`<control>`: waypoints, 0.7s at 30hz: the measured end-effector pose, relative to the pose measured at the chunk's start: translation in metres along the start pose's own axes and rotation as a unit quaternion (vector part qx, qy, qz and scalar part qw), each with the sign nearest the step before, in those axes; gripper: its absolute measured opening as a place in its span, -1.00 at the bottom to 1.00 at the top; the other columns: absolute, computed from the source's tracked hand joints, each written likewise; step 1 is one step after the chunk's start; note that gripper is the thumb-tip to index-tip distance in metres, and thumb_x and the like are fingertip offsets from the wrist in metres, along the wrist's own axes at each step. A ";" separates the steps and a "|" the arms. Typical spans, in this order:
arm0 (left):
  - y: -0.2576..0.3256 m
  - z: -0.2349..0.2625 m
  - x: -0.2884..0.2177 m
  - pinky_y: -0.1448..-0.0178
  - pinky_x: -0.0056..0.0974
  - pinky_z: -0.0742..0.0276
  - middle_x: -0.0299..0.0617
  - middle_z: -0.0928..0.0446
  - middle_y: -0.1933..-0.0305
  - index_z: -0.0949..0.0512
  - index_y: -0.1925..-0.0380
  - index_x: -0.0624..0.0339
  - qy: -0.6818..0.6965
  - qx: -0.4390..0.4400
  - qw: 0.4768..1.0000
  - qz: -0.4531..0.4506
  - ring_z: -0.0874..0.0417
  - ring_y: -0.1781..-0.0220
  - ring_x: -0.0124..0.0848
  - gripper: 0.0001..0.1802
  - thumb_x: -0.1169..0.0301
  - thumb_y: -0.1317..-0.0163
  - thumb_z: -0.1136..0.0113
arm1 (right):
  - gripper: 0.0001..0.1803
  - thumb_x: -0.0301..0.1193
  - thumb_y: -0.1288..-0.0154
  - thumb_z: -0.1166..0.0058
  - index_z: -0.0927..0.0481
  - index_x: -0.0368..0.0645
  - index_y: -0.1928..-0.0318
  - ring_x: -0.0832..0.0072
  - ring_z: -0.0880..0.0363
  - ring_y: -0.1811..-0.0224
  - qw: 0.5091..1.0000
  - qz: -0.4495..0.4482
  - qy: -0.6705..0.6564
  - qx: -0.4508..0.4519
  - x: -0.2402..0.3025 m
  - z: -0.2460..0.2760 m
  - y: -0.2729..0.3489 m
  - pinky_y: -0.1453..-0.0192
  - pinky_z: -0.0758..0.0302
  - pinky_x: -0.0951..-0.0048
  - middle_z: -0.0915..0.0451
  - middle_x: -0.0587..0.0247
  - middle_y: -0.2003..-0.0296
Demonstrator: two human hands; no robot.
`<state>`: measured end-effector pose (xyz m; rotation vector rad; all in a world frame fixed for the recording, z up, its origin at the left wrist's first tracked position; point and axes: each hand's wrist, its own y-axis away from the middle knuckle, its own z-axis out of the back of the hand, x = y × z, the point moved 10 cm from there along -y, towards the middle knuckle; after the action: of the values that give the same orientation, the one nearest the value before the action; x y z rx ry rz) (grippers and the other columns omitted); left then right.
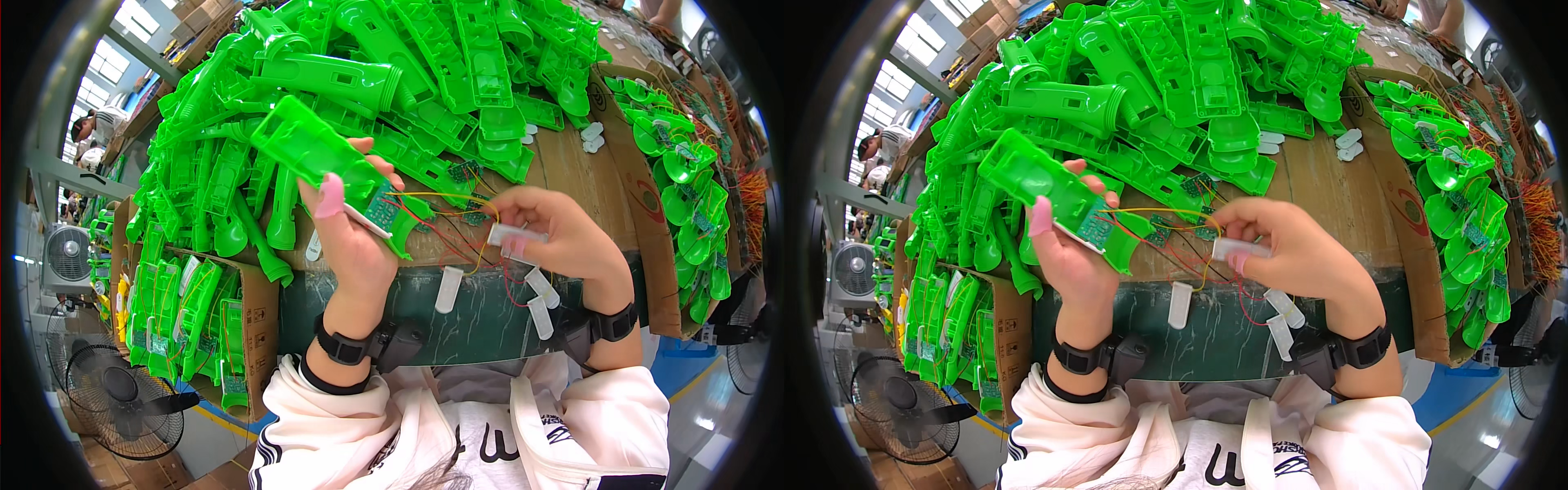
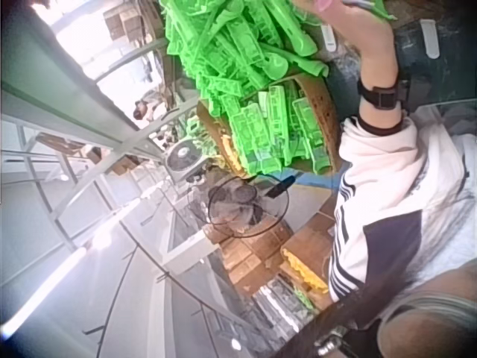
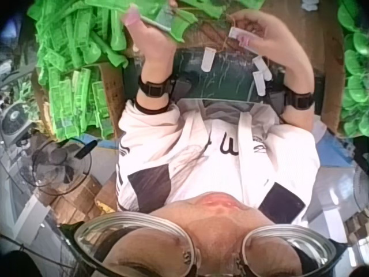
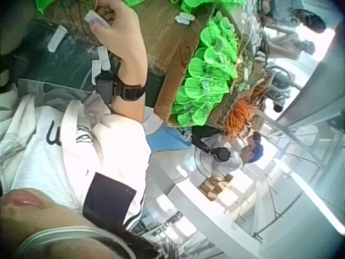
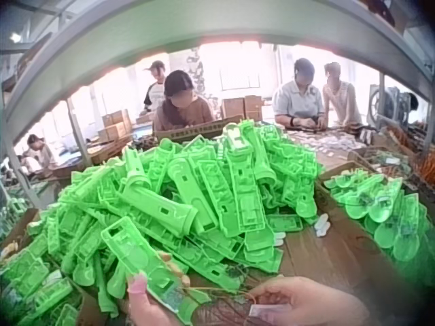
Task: Assembling green plastic shells with electronic circuit boards and wiring components.
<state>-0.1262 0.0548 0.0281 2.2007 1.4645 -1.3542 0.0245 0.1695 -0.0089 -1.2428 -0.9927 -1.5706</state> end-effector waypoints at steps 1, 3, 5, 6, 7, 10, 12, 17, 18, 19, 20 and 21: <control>0.000 0.001 0.009 0.27 -0.26 -0.46 -0.03 -0.37 0.10 -0.27 0.10 0.24 -0.031 0.001 0.998 0.048 -0.46 0.26 -0.36 -0.64 0.20 -0.25 0.22 | -0.65 -0.56 -0.07 -0.04 -0.42 -0.31 0.07 0.61 -0.45 0.41 0.998 -0.011 0.044 0.051 -0.001 -0.009 0.001 0.35 -0.42 0.55 -0.47 0.25 0.40; -0.001 -0.001 0.015 0.31 -0.28 -0.45 -0.05 -0.40 0.17 -0.28 0.14 0.23 -0.075 0.011 0.995 0.070 -0.46 0.32 -0.37 -0.66 0.21 -0.24 0.21 | -0.65 -0.56 -0.07 -0.03 -0.43 -0.28 0.07 0.58 -0.47 0.41 0.993 -0.012 0.072 0.088 -0.002 -0.020 0.004 0.35 -0.43 0.54 -0.48 0.23 0.39; 0.000 -0.005 0.025 0.38 -0.33 -0.43 -0.09 -0.45 0.30 -0.30 0.19 0.22 -0.130 0.045 0.983 0.125 -0.47 0.42 -0.39 -0.70 0.22 -0.23 0.20 | -0.65 -0.53 -0.09 -0.04 -0.45 -0.22 0.04 0.51 -0.50 0.42 0.980 -0.047 0.118 0.151 -0.003 -0.034 0.008 0.37 -0.47 0.50 -0.52 0.16 0.36; 0.001 -0.005 0.026 0.38 -0.33 -0.43 -0.09 -0.45 0.30 -0.30 0.19 0.22 -0.131 0.044 0.982 0.126 -0.47 0.42 -0.39 -0.70 0.22 -0.23 0.20 | -0.65 -0.53 -0.09 -0.04 -0.45 -0.22 0.04 0.51 -0.50 0.42 0.980 -0.048 0.117 0.152 0.003 -0.035 0.007 0.37 -0.47 0.50 -0.52 0.16 0.36; 0.002 -0.006 0.028 0.33 -0.33 -0.40 -0.12 -0.45 0.29 -0.29 0.16 0.22 -0.120 0.051 0.982 0.135 -0.46 0.40 -0.41 -0.71 0.26 -0.23 0.20 | -0.67 -0.53 -0.11 -0.02 -0.45 -0.24 0.05 0.49 -0.51 0.35 0.970 -0.087 0.121 0.193 0.001 -0.043 0.009 0.30 -0.46 0.52 -0.53 0.16 0.33; 0.004 -0.013 0.031 0.29 -0.35 -0.37 -0.15 -0.46 0.26 -0.29 0.09 0.21 -0.120 0.085 0.974 0.171 -0.45 0.37 -0.45 -0.71 0.30 -0.24 0.17 | -0.69 -0.56 -0.12 0.02 -0.47 -0.25 0.06 0.46 -0.52 0.27 0.958 -0.073 0.138 0.242 -0.005 -0.048 0.014 0.22 -0.44 0.54 -0.54 0.15 0.29; 0.007 -0.015 0.032 0.29 -0.36 -0.37 -0.16 -0.46 0.25 -0.29 0.06 0.20 -0.131 0.110 0.966 0.196 -0.44 0.35 -0.46 -0.69 0.31 -0.23 0.15 | -0.69 -0.58 -0.12 0.04 -0.48 -0.23 0.07 0.44 -0.52 0.26 0.956 -0.019 0.152 0.251 -0.003 -0.048 0.015 0.22 -0.43 0.56 -0.54 0.15 0.28; 0.014 -0.012 0.032 0.29 -0.37 -0.37 -0.16 -0.45 0.21 -0.28 0.00 0.18 -0.153 0.133 0.955 0.218 -0.45 0.34 -0.47 -0.66 0.33 -0.24 0.15 | -0.71 -0.64 -0.07 0.10 -0.51 -0.22 0.15 0.37 -0.51 0.32 0.981 0.072 0.153 0.098 0.021 -0.029 0.001 0.27 -0.42 0.43 -0.51 0.12 0.34; 0.014 -0.012 0.032 0.29 -0.37 -0.37 -0.16 -0.45 0.21 -0.28 0.00 0.18 -0.152 0.133 0.955 0.217 -0.45 0.34 -0.47 -0.66 0.33 -0.24 0.15 | -0.71 -0.64 -0.07 0.10 -0.51 -0.22 0.15 0.37 -0.51 0.32 0.981 0.072 0.154 0.098 0.019 -0.034 0.000 0.27 -0.42 0.43 -0.51 0.12 0.34; 0.015 -0.013 0.033 0.28 -0.37 -0.37 -0.16 -0.45 0.21 -0.28 0.00 0.18 -0.146 0.135 0.954 0.223 -0.45 0.34 -0.47 -0.66 0.33 -0.24 0.15 | -0.73 -0.61 -0.07 0.10 -0.52 -0.20 0.18 0.30 -0.50 0.33 0.979 0.104 0.167 0.062 0.021 -0.036 -0.002 0.27 -0.41 0.40 -0.50 0.14 0.35; 0.016 -0.013 0.034 0.28 -0.37 -0.38 -0.16 -0.45 0.21 -0.28 -0.01 0.18 -0.139 0.136 0.954 0.229 -0.45 0.34 -0.47 -0.65 0.33 -0.24 0.15 | -0.76 -0.58 -0.08 0.09 -0.53 -0.17 0.20 0.24 -0.49 0.34 0.974 0.137 0.179 0.026 0.025 -0.034 -0.002 0.27 -0.40 0.36 -0.50 0.16 0.37; 0.016 -0.013 0.035 0.28 -0.37 -0.38 -0.16 -0.45 0.21 -0.28 -0.01 0.18 -0.139 0.136 0.954 0.229 -0.45 0.34 -0.47 -0.65 0.33 -0.24 0.15 | -0.76 -0.58 -0.08 0.09 -0.53 -0.17 0.20 0.24 -0.49 0.34 0.974 0.137 0.179 0.026 0.025 -0.036 -0.002 0.27 -0.40 0.36 -0.50 0.16 0.37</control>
<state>-0.1024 0.0770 0.0043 2.1944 0.6482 -1.6704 0.0092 0.1324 0.0087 -0.9665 -0.6004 -1.4727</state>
